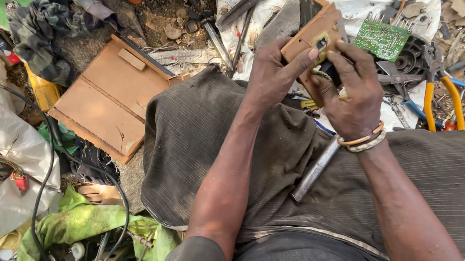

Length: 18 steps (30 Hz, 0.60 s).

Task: The person uses pliers and a hammer to break apart a small electronic device, separating the casing from the internal circuit board. They then use a screwdriver to pry components off the circuit board.

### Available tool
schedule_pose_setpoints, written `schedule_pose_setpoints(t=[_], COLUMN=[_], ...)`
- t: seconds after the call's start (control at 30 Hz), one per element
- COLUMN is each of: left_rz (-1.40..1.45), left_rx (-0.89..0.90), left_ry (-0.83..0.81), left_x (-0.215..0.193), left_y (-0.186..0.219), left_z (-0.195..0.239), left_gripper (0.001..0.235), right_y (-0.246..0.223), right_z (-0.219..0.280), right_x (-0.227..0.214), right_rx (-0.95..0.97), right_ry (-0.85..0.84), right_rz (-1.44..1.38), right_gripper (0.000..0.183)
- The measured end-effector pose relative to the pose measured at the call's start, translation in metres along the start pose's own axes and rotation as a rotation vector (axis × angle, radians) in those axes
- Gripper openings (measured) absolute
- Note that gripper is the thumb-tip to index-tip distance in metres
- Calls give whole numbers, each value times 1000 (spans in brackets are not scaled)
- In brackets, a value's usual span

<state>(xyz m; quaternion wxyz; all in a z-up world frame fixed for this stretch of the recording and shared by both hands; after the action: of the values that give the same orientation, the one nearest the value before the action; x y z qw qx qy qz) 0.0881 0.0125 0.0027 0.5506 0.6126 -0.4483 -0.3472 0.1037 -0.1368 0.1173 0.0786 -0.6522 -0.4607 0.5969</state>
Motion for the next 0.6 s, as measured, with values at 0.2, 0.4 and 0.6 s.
schedule_pose_setpoints(t=[0.2,0.4,0.6], left_rz=[-73,-197,-308], left_rx=[29,-344,-331], left_ry=[77,162,57], left_x=[-19,-61,-63], left_y=[-8,-67,-64], left_z=[-8,-9,-10], left_gripper=[62,80,43], right_y=[58,151,219], right_z=[-12,8,47], right_x=[2,78,66], right_rx=[315,873,1193], right_ry=[-5,-221,46], right_rz=[-314,-1444,-819], right_gripper=[30,26,40])
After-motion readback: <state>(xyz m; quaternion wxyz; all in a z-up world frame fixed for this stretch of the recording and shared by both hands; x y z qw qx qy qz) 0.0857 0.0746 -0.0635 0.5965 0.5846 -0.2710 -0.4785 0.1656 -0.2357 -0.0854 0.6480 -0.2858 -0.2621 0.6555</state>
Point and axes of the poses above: each hand's wrist, its own z-axis away from the middle knuckle, its own x-axis out of the palm, y = z × x, the point moved 10 cm from there along -z, towards the middle knuckle, and after that the axes turned 15 degrees about x, right-handed, at the moved point
